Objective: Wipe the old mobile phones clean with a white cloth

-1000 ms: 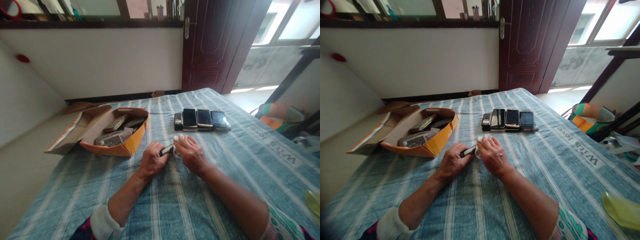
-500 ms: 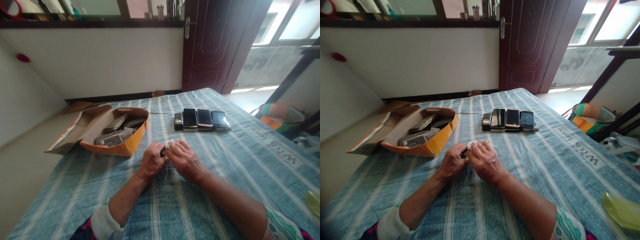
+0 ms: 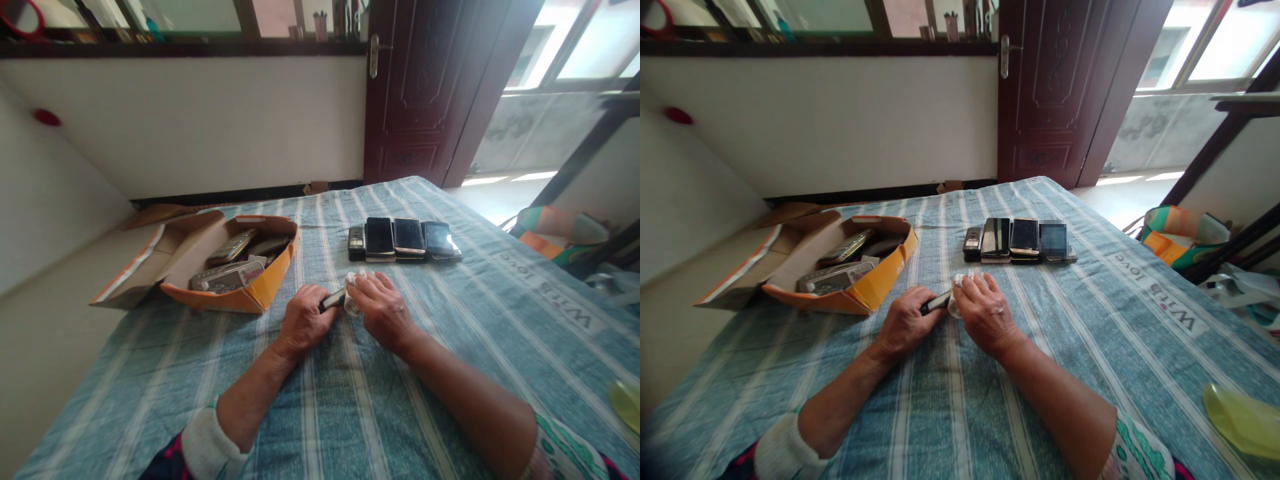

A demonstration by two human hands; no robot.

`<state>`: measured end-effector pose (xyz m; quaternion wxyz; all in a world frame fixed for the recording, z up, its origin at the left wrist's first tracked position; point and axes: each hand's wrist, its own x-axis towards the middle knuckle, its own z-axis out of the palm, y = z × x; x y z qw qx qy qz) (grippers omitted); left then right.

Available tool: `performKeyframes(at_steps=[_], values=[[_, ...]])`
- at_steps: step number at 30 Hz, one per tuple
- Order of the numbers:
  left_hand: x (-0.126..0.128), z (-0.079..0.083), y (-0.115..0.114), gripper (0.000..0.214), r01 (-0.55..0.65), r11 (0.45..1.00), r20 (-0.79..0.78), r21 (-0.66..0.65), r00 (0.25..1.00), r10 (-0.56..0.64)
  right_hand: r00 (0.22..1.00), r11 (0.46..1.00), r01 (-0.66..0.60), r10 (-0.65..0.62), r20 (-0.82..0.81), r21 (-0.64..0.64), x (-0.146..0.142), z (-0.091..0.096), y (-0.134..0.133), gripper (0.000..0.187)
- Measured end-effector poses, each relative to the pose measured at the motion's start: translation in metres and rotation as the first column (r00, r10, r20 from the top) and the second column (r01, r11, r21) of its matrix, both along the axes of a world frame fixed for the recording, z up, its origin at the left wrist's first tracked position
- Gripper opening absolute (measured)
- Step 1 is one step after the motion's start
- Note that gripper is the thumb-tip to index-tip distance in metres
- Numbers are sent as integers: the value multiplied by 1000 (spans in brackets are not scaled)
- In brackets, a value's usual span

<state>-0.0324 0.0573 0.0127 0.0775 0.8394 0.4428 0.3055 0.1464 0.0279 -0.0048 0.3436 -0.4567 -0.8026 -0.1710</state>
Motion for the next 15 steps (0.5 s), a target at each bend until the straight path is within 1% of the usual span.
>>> performKeyframes(at_steps=[4, 11, 13, 15], values=[[0, 2, -1, 19, -12, 1000, -8, -26, 1000, 12, 998, 998, 65, -65, 0, -27, 7, 0, 4, 28], [1, 3, -1, 18, -16, 999, -4, -42, 1000, 16, 991, 991, 127, -128, -35, -35, 15, -1, 9, 28], [1, 3, -1, 18, -19, 999, -8, -37, 1000, 19, 990, 992, 122, -123, -62, -21, 15, -1, 8, 28], [1, 3, -2, 19, -17, 999, -15, -27, 1000, 17, 994, 997, 76, -75, -81, 8, 11, 0, 6, 30]])
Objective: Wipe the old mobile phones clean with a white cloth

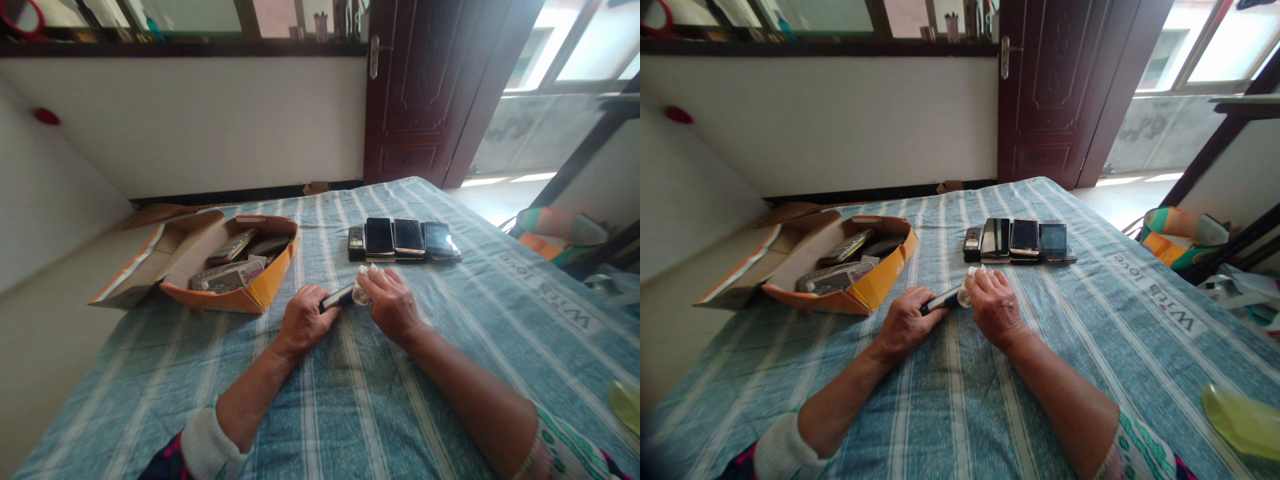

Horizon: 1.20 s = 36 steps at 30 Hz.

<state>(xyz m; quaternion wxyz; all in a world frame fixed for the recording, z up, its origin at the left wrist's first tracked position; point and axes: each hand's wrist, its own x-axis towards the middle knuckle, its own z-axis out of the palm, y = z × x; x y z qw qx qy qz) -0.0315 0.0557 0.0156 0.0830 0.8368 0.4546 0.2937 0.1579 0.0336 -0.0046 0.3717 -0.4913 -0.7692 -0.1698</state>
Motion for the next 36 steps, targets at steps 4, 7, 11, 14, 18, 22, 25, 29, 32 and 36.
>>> performKeyframes(at_steps=[4, 7, 11, 14, 18, 22, 25, 29, 32, 36], values=[[0, -1, 1, 19, 14, 1000, -4, 15, 1000, -14, 984, 983, -174, 171, 48, 56, -16, 4, -10, 29], [0, -3, 2, 21, 14, 1000, -1, 21, 1000, -14, 970, 973, -228, 223, 97, 44, -24, 6, -15, 26], [0, -3, 1, 17, 23, 999, 16, 26, 1000, -24, 983, 986, -169, 169, 72, -2, -21, 4, -12, 29], [0, -1, 1, 17, 12, 999, 18, 29, 1000, -13, 993, 994, -105, 107, 55, -22, -13, 1, -7, 29], [1, 2, -1, 18, 9, 1000, 2, -1, 1000, -9, 999, 998, -24, 26, 33, -52, -4, 1, -1, 28], [0, 3, -1, 18, -2, 1000, -12, -30, 1000, 2, 992, 994, 35, -48, -119, -104, 4, -4, 4, 30], [0, 2, 0, 20, -6, 1000, -20, -28, 1000, 5, 946, 982, 45, -101, -307, -184, 10, -10, 8, 35], [0, 3, 0, 19, -5, 1000, -17, -21, 1000, 4, 918, 967, -1, -100, -384, -254, 13, -12, 11, 35], [0, 3, 0, 18, -3, 1000, -34, -16, 999, 2, 917, 956, -59, -63, -395, -289, 12, -10, 10, 35], [2, 2, -1, 16, 1, 1000, -52, 15, 999, -1, 873, 952, -138, -12, -487, -272, 9, -9, 9, 39]])
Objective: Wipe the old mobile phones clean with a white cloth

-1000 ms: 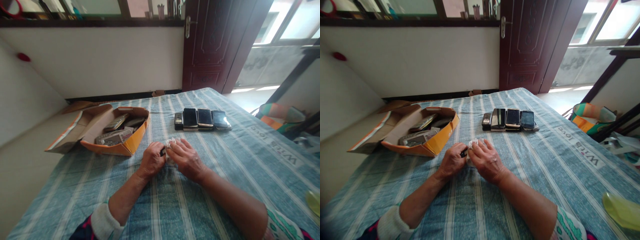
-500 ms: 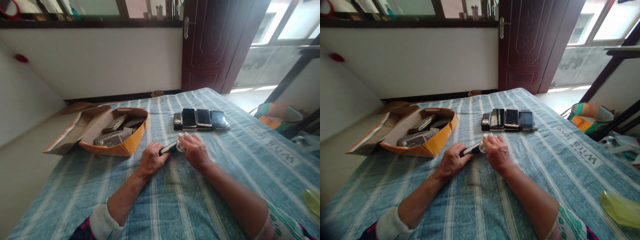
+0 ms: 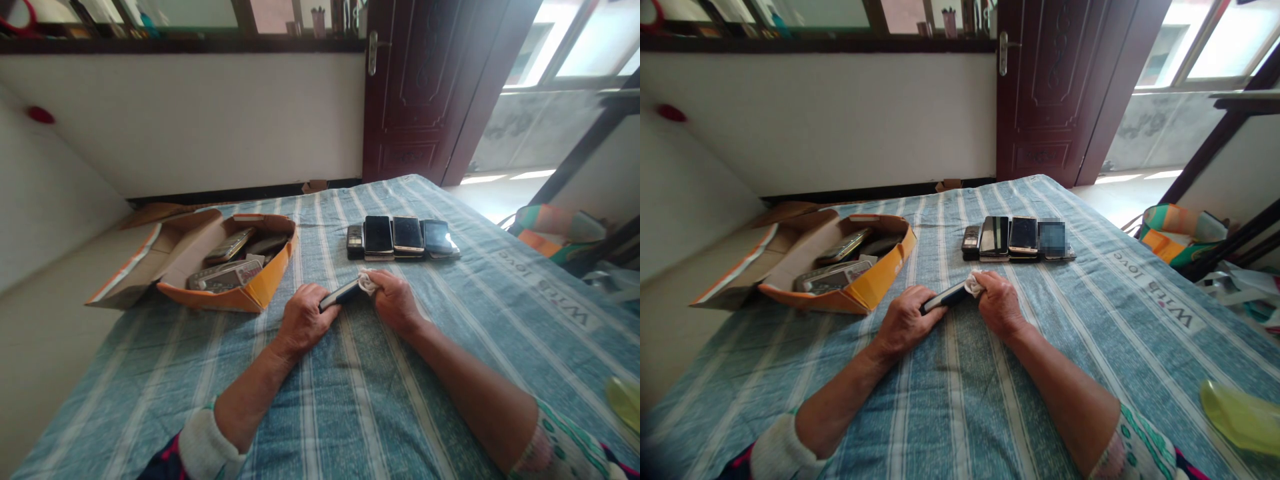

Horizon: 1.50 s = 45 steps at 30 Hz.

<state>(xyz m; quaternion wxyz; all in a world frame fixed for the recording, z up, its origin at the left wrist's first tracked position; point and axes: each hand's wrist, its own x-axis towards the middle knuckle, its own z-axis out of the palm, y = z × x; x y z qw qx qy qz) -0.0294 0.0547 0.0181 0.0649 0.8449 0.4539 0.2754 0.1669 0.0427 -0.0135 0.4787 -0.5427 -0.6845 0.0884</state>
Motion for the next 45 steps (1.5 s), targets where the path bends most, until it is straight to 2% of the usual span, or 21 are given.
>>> performKeyframes(at_steps=[6, 10, 17, 24, 26, 29, 33, 37, 45], values=[[0, 0, -1, 10, 16, 1000, 7, 13, 1000, -16, 956, 981, -190, 191, -223, 25, -12, 4, -5, 40], [0, 2, -2, 12, 31, 998, 19, 54, 999, -32, 934, 968, -236, 250, -256, 85, -19, 7, -9, 41], [1, 4, -3, 19, 52, 993, 40, 108, 998, -56, 978, 945, -204, 211, 2, 254, -22, 6, -16, 49], [1, 6, -5, 17, 78, 996, 147, 50, 986, -84, 982, 963, -160, 131, 139, 217, -17, 7, -14, 39], [2, 7, -5, 14, 70, 997, 174, 31, 982, -74, 980, 971, -150, 121, 157, 187, -14, 6, -12, 36], [2, 8, -6, 14, 60, 998, 191, 13, 980, -61, 990, 981, -121, 107, 97, 154, -11, 5, -10, 39], [2, 8, -6, 15, 64, 998, 187, 17, 980, -66, 992, 966, -124, 125, 12, 227, -14, 8, -13, 42], [1, 7, -6, 16, 69, 997, 188, 32, 979, -74, 978, 938, -203, 180, 106, 281, -22, 11, -19, 43], [0, 6, -5, 18, 70, 997, 247, 17, 966, -72, 965, 941, -162, 88, 248, 295, -17, 12, -16, 34]])
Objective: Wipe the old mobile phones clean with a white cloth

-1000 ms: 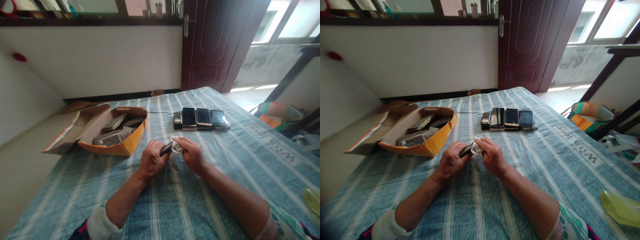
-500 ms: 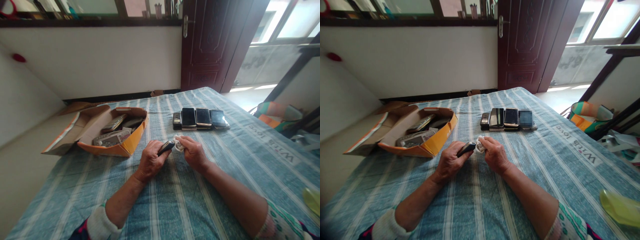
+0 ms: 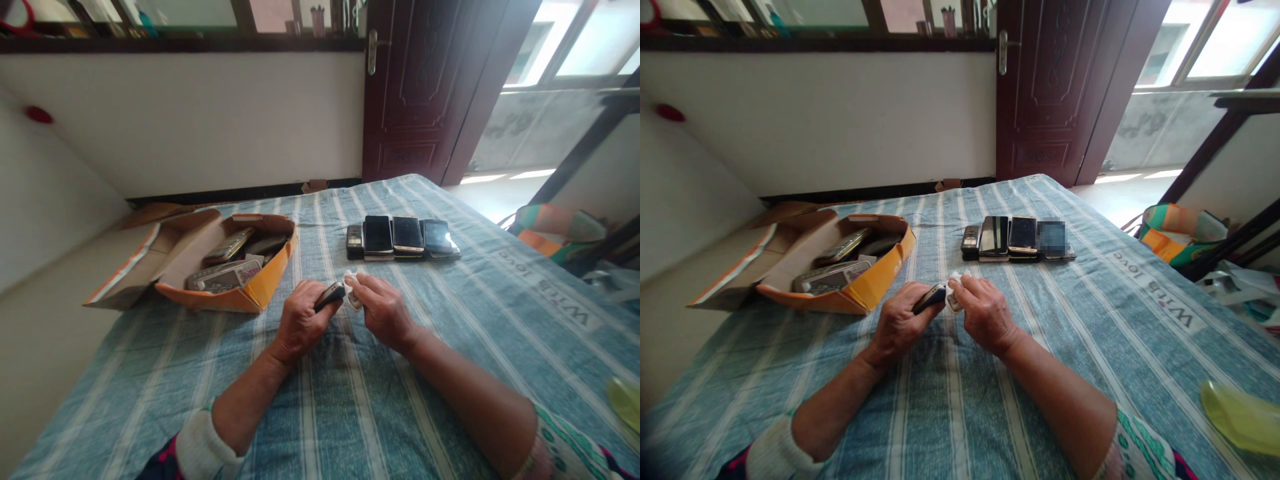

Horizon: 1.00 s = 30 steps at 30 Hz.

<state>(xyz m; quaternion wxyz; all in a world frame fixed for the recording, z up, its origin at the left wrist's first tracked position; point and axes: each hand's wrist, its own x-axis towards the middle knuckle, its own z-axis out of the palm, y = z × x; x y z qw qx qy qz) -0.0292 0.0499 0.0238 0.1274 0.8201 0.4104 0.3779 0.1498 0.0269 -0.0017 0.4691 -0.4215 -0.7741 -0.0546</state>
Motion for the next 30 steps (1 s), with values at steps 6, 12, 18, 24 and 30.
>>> performKeyframes(at_steps=[6, 12, 18, 24, 30], values=[[0, 2, 0, 16, -5, 994, 78, -106, 997, 14, 989, 986, -3, -22, -145, -168, 5, -7, 6, 38], [0, 2, 1, 19, -17, 989, 70, -146, 997, 27, 933, 980, -108, 42, -358, -167, 2, -5, 6, 45], [-1, 0, 2, 20, 7, 993, 61, -114, 998, 0, 946, 983, -152, 115, -304, -104, -5, -3, 0, 46], [0, 1, 3, 21, -3, 995, 49, -102, 999, 8, 949, 977, -152, 102, -297, -149, -2, -7, 4, 49], [0, -1, 3, 19, 10, 998, -11, -63, 1000, -11, 963, 992, -110, 93, -253, -53, -8, -1, -3, 44]])
